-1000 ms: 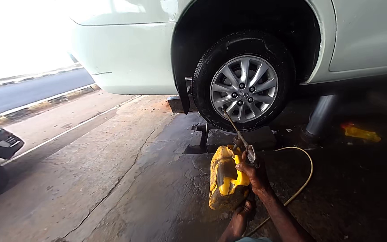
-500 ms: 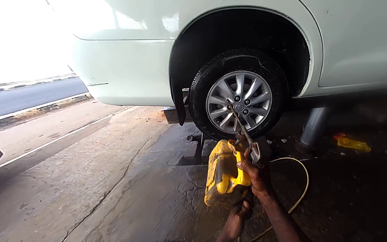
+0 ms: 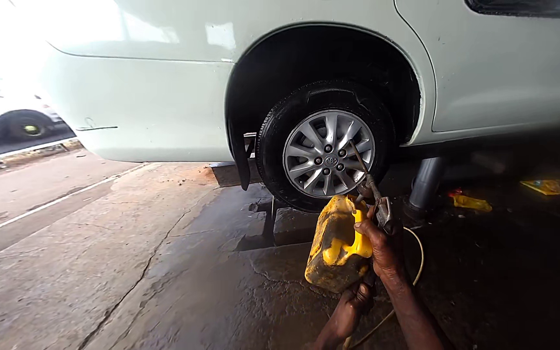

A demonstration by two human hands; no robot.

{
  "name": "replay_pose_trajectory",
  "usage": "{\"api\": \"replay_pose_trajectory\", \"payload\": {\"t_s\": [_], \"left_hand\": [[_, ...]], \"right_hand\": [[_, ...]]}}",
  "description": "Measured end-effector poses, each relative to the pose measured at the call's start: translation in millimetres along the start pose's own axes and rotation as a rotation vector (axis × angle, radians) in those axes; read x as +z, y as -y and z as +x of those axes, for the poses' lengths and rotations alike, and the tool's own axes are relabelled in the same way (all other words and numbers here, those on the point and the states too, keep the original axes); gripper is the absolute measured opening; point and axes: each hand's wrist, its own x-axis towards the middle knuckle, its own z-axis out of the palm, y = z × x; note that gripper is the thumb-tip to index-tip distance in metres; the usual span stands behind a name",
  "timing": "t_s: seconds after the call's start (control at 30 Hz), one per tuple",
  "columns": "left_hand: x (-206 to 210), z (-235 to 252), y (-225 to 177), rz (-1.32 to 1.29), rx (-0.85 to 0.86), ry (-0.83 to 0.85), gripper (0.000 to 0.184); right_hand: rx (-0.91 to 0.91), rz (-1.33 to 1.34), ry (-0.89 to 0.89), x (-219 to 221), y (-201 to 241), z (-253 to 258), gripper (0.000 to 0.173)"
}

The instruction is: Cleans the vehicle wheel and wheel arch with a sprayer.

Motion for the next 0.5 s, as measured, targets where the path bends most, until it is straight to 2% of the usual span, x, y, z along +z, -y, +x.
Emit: {"api": "replay_pose_trajectory", "payload": {"t_s": [0.3, 0.5], "left_hand": [[13, -5, 14, -0.047, -0.054, 0.092, 0.04], [22, -17, 24, -0.081, -0.109, 0.101, 0.036]], "right_hand": [[0.042, -0.064, -0.138, -16, -3, -7, 0.03], [0.101, -0.119, -0.172, -27, -14, -15, 0.023]]}}
